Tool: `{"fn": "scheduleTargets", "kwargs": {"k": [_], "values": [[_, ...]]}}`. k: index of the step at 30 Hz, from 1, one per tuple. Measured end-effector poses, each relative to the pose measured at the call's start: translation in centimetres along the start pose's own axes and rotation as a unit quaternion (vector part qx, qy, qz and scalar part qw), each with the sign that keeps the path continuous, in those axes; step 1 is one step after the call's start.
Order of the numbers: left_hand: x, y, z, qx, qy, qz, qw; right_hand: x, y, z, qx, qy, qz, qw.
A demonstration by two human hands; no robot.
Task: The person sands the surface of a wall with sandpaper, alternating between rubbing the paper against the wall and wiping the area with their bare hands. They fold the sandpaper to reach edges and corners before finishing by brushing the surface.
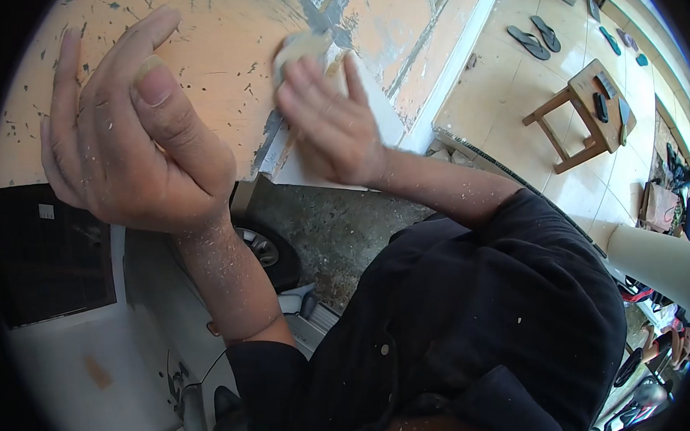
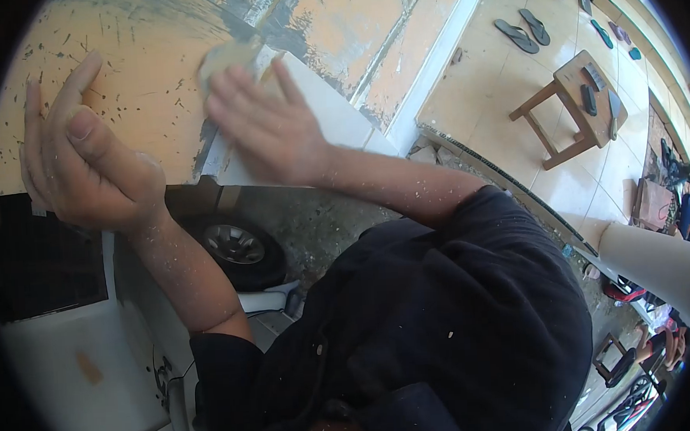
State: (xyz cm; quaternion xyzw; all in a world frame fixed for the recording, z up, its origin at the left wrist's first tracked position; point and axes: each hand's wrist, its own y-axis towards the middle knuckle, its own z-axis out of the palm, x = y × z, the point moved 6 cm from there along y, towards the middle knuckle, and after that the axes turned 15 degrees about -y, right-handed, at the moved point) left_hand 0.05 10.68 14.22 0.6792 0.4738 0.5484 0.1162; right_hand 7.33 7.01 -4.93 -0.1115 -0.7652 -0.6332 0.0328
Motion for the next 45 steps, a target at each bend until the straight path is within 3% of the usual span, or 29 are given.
{"fn": "scheduleTargets", "kwargs": {"k": [2, 3, 6, 9, 10, 11, 13, 15, 17, 19, 21, 24, 25, 27, 28, 29, 31, 33, 36, 37, 39, 40, 41, 43, 44, 45], "values": [[-0.5, 0.0, 0.0, -0.005, 0.005, -0.006, 1.000, 3.4, -1.1, -0.7, 0.011, 0.089, -0.087, 0.992], [-0.5, 0.1, 0.0, -0.008, 0.006, -0.011, 1.000, 2.5, -0.8, -0.4, 0.007, 0.086, -0.086, 0.993], [-0.4, 0.1, -0.1, 0.011, 0.004, 0.006, 1.000, -3.8, 0.9, 0.2, -0.048, -0.024, 0.079, 0.995], [-0.3, 0.2, -0.1, 0.012, 0.013, 0.000, 1.000, 0.2, 0.8, 0.0, -0.026, 0.072, 0.115, 0.990], [-0.5, 0.2, -0.2, 0.013, 0.014, 0.000, 1.000, 1.7, 0.2, 0.0, -0.024, 0.091, 0.044, 0.995], [-0.5, 0.2, -0.3, 0.012, 0.011, -0.001, 1.000, 0.6, 0.3, 0.0, -0.028, 0.090, 0.043, 0.995], [-0.5, 0.4, -0.2, 0.007, 0.004, -0.001, 1.000, -2.7, 0.6, 0.1, -0.028, 0.003, -0.029, 0.999], [-0.6, 0.3, -0.2, 0.006, 0.006, -0.020, 1.000, -5.5, 2.1, 0.0, -0.043, 0.011, 0.071, 0.996], [-0.5, 0.0, -0.2, -0.017, -0.005, -0.017, 1.000, -1.2, 1.8, -0.3, -0.031, 0.093, 0.149, 0.984], [-0.6, 0.0, -0.4, -0.039, -0.016, -0.001, 0.999, 3.5, -0.9, -0.3, 0.057, 0.135, -0.043, 0.988], [-0.8, -0.3, -0.7, -0.041, -0.076, -0.027, 0.996, 2.0, -0.4, -0.5, 0.024, 0.082, -0.087, 0.992], [-1.0, 0.1, -0.7, -0.002, -0.078, -0.010, 0.997, -3.2, 1.0, 0.0, -0.008, 0.026, 0.080, 0.996], [-1.0, 0.2, -0.5, -0.007, -0.079, -0.012, 0.997, -1.9, 0.9, -0.1, -0.007, 0.022, 0.076, 0.997], [-1.0, 0.4, -0.7, -0.039, -0.077, -0.019, 0.996, 2.3, 0.2, -0.4, 0.040, 0.149, 0.074, 0.985], [-1.1, 0.2, -0.7, -0.036, -0.079, -0.017, 0.996, 2.9, -0.6, -0.3, 0.055, 0.127, -0.012, 0.990], [-1.1, -0.3, -0.7, -0.044, -0.116, -0.027, 0.992, 1.2, -0.6, -0.4, 0.054, 0.126, -0.012, 0.990], [-1.0, -0.8, -1.1, -0.054, -0.146, -0.048, 0.987, -3.3, 0.0, -0.2, 0.017, -0.012, 0.011, 1.000], [-1.3, -0.6, -1.1, -0.029, -0.166, -0.014, 0.986, -3.2, 0.2, 0.1, 0.005, 0.013, 0.061, 0.998], [-0.8, -1.4, -1.1, -0.080, -0.177, -0.023, 0.981, 3.9, -0.7, -0.7, 0.076, 0.174, -0.019, 0.982], [-1.0, -1.7, -1.1, -0.077, -0.178, -0.021, 0.981, 3.2, -0.6, -0.4, 0.075, 0.175, -0.015, 0.982], [-1.2, -2.3, -1.3, -0.083, -0.182, -0.050, 0.978, -0.8, -0.5, 0.1, 0.032, 0.033, -0.028, 0.999], [-1.3, -2.2, -1.4, -0.083, -0.178, -0.055, 0.979, -3.6, 0.4, -0.1, 0.023, -0.009, 0.042, 0.999], [-1.5, -2.0, -1.4, -0.080, -0.184, -0.042, 0.979, -5.1, 0.4, 0.1, 0.025, -0.050, 0.043, 0.997], [-1.2, -2.2, -0.7, -0.072, -0.190, -0.030, 0.979, -1.8, 0.8, -0.1, -0.034, 0.149, 0.190, 0.970], [-0.8, -2.6, -0.8, -0.118, -0.207, -0.002, 0.971, 0.2, 0.4, -0.2, 0.083, 0.111, 0.092, 0.986], [-0.7, -3.0, -1.2, -0.167, -0.222, 0.028, 0.960, -0.1, 0.1, 0.0, 0.084, 0.116, 0.090, 0.986]]}}
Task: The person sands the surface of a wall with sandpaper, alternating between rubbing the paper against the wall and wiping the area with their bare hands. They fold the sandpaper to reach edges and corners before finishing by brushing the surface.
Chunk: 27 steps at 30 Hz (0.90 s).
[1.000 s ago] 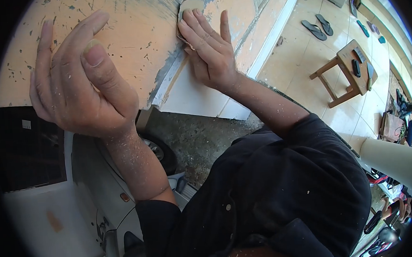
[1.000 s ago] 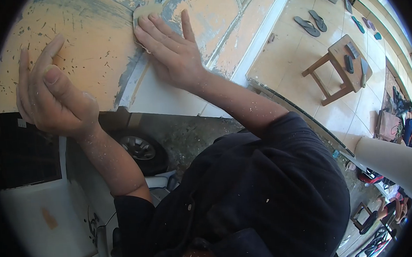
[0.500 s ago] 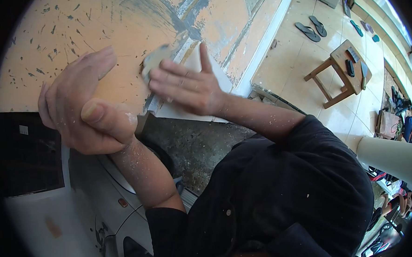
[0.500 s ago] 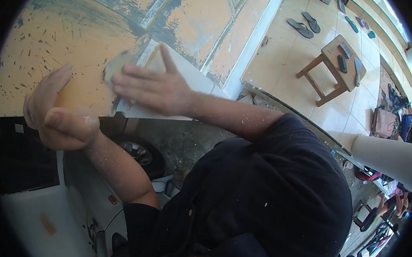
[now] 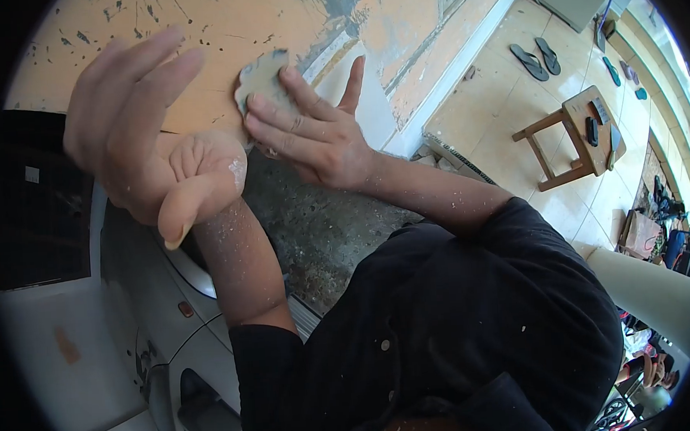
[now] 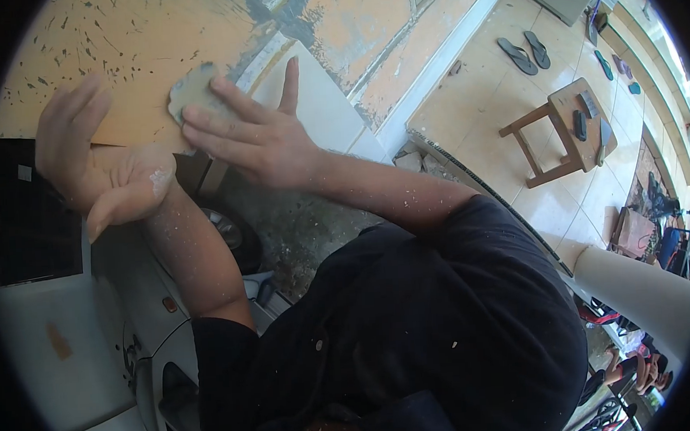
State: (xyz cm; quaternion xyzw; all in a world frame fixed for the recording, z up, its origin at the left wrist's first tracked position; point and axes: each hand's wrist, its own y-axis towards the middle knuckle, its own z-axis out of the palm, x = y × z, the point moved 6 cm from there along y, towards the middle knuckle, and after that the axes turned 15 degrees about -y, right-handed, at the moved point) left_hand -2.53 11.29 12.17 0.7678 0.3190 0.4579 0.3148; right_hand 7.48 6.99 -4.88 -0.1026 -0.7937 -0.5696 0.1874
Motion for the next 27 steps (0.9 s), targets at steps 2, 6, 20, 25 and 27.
{"fn": "scheduleTargets", "kwargs": {"k": [2, 6, 20, 25, 27], "values": [[-0.8, -0.7, -1.0, -0.029, 0.113, 0.007, 0.993, -0.1, -0.6, 0.2, -0.070, -0.075, -0.145, 0.984], [-4.3, -5.4, -1.9, -0.093, 0.184, -0.194, 0.959, -3.0, 0.4, -0.3, -0.039, -0.075, 0.051, 0.995], [-4.3, -9.5, 5.6, -0.141, 0.045, -0.379, 0.913, -11.1, -0.9, -9.9, -0.092, 0.241, 0.220, 0.941], [-4.9, -10.2, 4.6, -0.165, 0.018, -0.415, 0.895, -12.9, -2.7, -8.5, 0.003, 0.299, 0.294, 0.908], [-4.9, -10.8, 4.0, -0.166, -0.040, -0.437, 0.883, -13.8, -1.8, -8.5, 0.009, 0.305, 0.305, 0.902]]}}
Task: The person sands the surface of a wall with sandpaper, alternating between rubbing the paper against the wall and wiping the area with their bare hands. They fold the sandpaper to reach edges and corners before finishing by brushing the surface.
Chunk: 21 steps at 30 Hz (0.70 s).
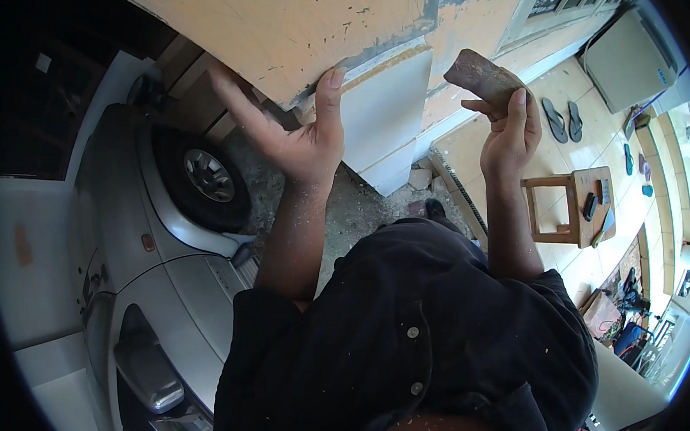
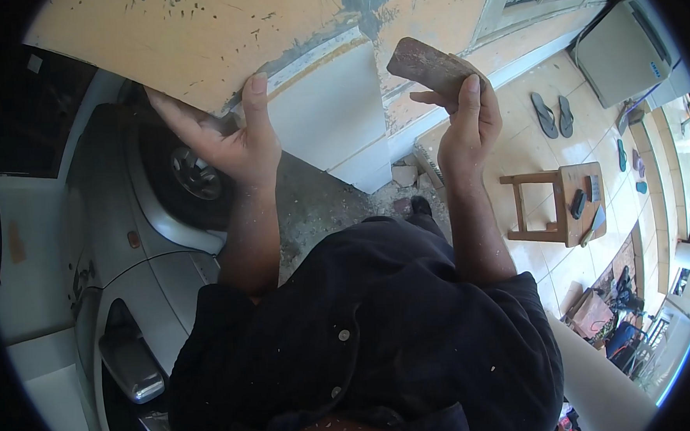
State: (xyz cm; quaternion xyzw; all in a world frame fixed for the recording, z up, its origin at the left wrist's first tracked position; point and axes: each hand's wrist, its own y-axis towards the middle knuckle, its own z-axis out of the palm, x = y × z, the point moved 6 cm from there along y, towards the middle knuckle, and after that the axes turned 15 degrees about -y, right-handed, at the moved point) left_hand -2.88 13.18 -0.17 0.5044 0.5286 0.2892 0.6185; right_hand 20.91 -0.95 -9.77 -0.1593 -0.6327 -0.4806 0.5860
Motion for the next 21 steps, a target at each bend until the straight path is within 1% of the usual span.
{"fn": "scheduleTargets", "kwargs": {"k": [1, 3, 4, 5, 6, 7, 8, 9, 11, 12, 13, 15, 16, 17, 18, 19, 20, 21], "values": [[0.0, -0.1, -0.3, -0.004, 0.004, 0.003, 1.000, 0.2, 0.8, 0.0, 0.005, 0.003, -0.004, 1.000], [0.1, -0.8, -1.3, -0.083, -0.016, 0.008, 0.996, 0.3, 2.1, -0.6, 0.006, 0.012, 0.005, 1.000], [0.0, -1.1, -1.7, -0.114, 0.011, 0.029, 0.993, 0.4, 2.8, -1.0, 0.023, 0.012, -0.012, 1.000], [-0.1, -1.2, -2.1, -0.115, 0.012, 0.032, 0.993, 0.5, 3.5, -1.5, 0.025, 0.014, -0.014, 1.000], [-0.7, -1.1, -2.4, -0.100, 0.117, 0.060, 0.986, 1.0, 4.2, -2.1, 0.015, -0.011, -0.036, 0.999], [-1.2, -1.1, -2.2, -0.087, 0.221, 0.087, 0.967, 1.5, 5.0, -2.6, 0.007, -0.037, -0.060, 0.998], [-1.1, -0.8, -1.8, -0.090, 0.224, 0.057, 0.969, 1.7, 6.0, -3.2, -0.013, -0.039, -0.063, 0.997], [-1.4, -0.6, -0.9, -0.100, 0.232, 0.056, 0.966, 1.8, 7.0, -3.7, -0.027, -0.036, -0.055, 0.997], [-2.4, 0.4, 1.4, -0.096, 0.289, 0.083, 0.949, 1.3, 8.9, -4.1, -0.003, -0.009, -0.038, 0.999], [-2.7, 0.5, 1.7, -0.095, 0.318, 0.062, 0.941, 1.3, 9.5, -3.9, 0.016, -0.007, -0.041, 0.999], [-2.9, 0.3, 1.5, -0.107, 0.332, 0.059, 0.935, 1.4, 10.0, -3.8, 0.030, 0.001, -0.048, 0.998], [-2.9, -0.2, 0.8, -0.102, 0.357, 0.050, 0.927, 1.3, 11.0, -4.0, 0.059, 0.016, -0.059, 0.996], [-2.5, -1.0, -0.2, -0.127, 0.318, 0.047, 0.938, 1.1, 11.4, -4.6, 0.053, 0.014, -0.066, 0.996], [-2.3, -1.8, -0.8, -0.133, 0.331, 0.051, 0.933, 0.8, 11.8, -5.2, 0.045, 0.015, -0.072, 0.996], [-1.7, -2.7, -1.9, -0.157, 0.315, 0.006, 0.936, 0.3, 12.3, -5.7, 0.061, 0.048, -0.061, 0.995], [-1.5, -3.5, -2.6, -0.182, 0.299, -0.041, 0.936, -0.7, 12.8, -6.0, 0.064, 0.048, -0.032, 0.996], [-1.2, -3.8, -2.3, -0.217, 0.239, -0.045, 0.945, -1.0, 13.0, -5.8, 0.071, 0.047, -0.011, 0.996], [-1.4, -3.8, -1.8, -0.224, 0.255, -0.045, 0.940, -1.3, 13.3, -5.5, 0.079, 0.045, 0.009, 0.996]]}}
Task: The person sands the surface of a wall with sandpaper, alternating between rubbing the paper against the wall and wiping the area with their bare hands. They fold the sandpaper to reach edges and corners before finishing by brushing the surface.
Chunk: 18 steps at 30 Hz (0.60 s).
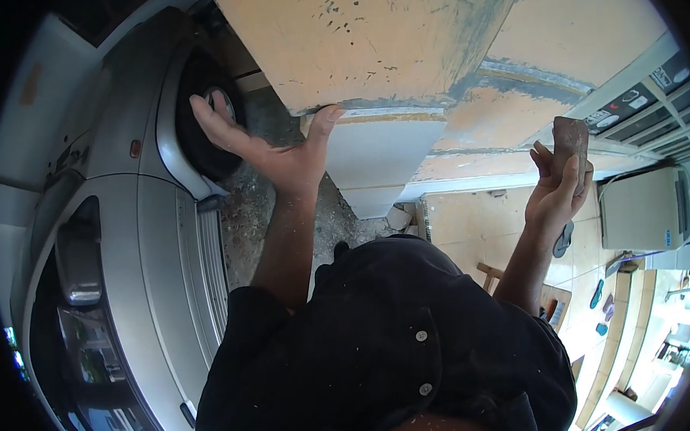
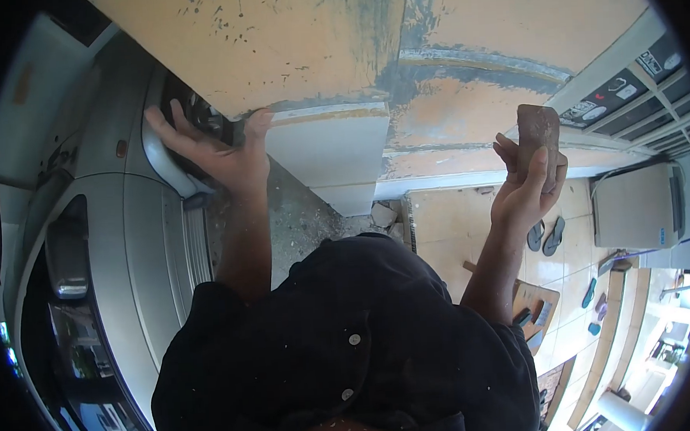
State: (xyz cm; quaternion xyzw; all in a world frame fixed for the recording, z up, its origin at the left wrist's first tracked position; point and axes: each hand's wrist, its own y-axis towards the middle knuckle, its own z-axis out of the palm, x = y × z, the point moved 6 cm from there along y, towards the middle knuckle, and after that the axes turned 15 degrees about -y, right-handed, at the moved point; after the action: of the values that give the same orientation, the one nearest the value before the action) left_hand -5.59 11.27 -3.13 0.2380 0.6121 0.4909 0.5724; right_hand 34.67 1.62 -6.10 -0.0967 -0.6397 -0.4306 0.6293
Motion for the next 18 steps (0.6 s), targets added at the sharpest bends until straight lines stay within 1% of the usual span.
{"fn": "scheduleTargets", "kwargs": {"k": [2, 3, 4, 6, 8, 10, 11, 12, 14, 15, 16, 17, 18], "values": [[-1.7, -0.2, 1.3, 0.035, 0.060, 0.069, 0.995, 0.1, 0.5, 0.8, 0.036, -0.005, 0.006, 0.999], [-2.1, -0.2, 1.8, 0.017, 0.039, 0.075, 0.996, 0.1, 0.7, 1.1, 0.056, -0.018, 0.010, 0.998], [-2.1, -0.6, 1.8, 0.007, 0.054, 0.073, 0.996, -0.2, 0.9, 1.3, 0.074, -0.015, 0.011, 0.997], [-1.6, -1.5, 1.2, -0.014, 0.073, 0.033, 0.997, -0.7, 1.5, 1.0, 0.071, -0.018, 0.000, 0.997], [-0.5, -2.7, -0.2, -0.029, 0.122, 0.045, 0.991, -1.4, 1.9, 0.9, 0.102, -0.009, 0.002, 0.995], [0.7, -3.6, -1.5, -0.077, 0.087, -0.068, 0.991, -2.7, 2.3, 0.7, 0.113, 0.006, 0.045, 0.993], [0.0, -3.3, -1.6, -0.062, 0.145, -0.077, 0.985, -2.6, 2.1, 1.1, 0.116, 0.004, 0.050, 0.992], [-0.9, -2.7, -2.0, -0.070, 0.148, -0.077, 0.983, -2.8, 2.1, 1.2, 0.125, 0.005, 0.047, 0.991], [-2.7, -1.1, -1.5, 0.006, 0.277, -0.064, 0.959, -3.4, 2.1, 1.3, 0.146, 0.009, 0.056, 0.988], [-2.4, 0.0, -0.7, -0.001, 0.278, -0.066, 0.958, -3.3, 2.0, 1.6, 0.159, 0.022, 0.054, 0.986], [-2.4, 1.4, -0.5, -0.107, 0.373, -0.008, 0.922, -3.0, 1.8, 1.8, 0.164, 0.020, 0.052, 0.985], [-3.3, 1.8, -0.5, -0.208, 0.460, 0.050, 0.862, -2.7, 1.6, 2.1, 0.171, 0.019, 0.047, 0.984], [-4.4, 1.8, -1.4, -0.209, 0.462, 0.050, 0.860, -2.5, 1.4, 2.3, 0.177, 0.019, 0.043, 0.983]]}}
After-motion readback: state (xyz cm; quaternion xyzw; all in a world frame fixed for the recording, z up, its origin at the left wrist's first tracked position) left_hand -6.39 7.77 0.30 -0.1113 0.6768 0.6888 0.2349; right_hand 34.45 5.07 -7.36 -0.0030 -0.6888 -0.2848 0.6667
